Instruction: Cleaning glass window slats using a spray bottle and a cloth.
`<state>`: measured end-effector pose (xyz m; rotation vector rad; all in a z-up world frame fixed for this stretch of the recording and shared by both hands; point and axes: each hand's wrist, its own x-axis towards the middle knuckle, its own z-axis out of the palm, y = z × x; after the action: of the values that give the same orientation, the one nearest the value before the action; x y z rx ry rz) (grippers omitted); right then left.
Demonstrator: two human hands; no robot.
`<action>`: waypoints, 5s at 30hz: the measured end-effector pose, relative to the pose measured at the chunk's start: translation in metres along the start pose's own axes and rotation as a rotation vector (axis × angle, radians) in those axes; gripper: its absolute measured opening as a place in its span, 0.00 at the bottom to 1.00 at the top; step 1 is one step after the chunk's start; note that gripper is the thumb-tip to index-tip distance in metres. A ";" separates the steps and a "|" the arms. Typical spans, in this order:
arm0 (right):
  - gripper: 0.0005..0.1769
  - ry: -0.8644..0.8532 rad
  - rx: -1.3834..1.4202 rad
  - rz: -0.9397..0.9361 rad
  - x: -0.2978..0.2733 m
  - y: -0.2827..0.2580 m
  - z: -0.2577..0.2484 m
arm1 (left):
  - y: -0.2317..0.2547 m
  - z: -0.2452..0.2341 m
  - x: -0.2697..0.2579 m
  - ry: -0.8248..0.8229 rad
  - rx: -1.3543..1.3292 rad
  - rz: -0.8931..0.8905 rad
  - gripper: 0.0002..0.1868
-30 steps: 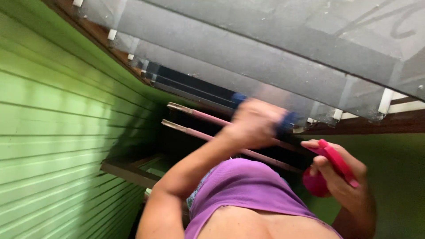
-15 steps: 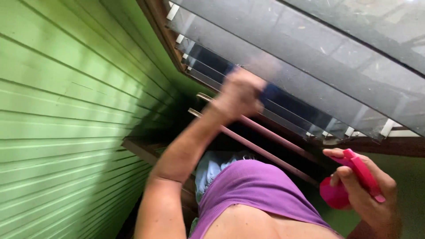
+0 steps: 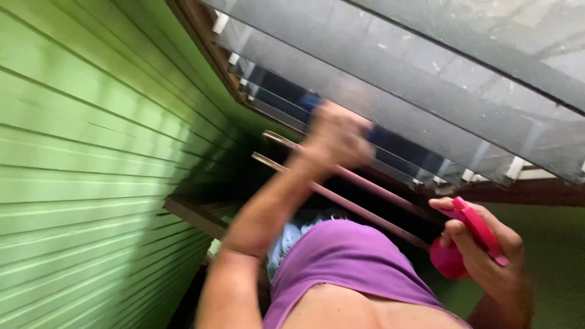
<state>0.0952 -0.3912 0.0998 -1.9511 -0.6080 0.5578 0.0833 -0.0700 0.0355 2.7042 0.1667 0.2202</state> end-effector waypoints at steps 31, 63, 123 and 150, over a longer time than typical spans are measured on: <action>0.17 -0.475 0.000 -0.099 0.085 -0.024 0.091 | -0.167 0.046 -0.216 0.617 -0.993 -0.883 0.25; 0.17 -0.450 0.004 0.011 0.094 -0.008 0.091 | -0.253 0.217 -0.280 0.219 0.000 -0.944 0.14; 0.14 0.117 0.229 -0.149 -0.010 0.002 -0.005 | -0.002 0.026 0.004 0.078 0.161 0.045 0.09; 0.19 0.053 0.122 -0.081 0.021 -0.004 0.014 | -0.060 0.051 -0.092 1.055 -0.922 -0.737 0.24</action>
<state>0.1023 -0.3669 0.0948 -1.8126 -0.6027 0.4807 -0.0030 -0.0500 -0.0478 1.2768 1.0210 1.1176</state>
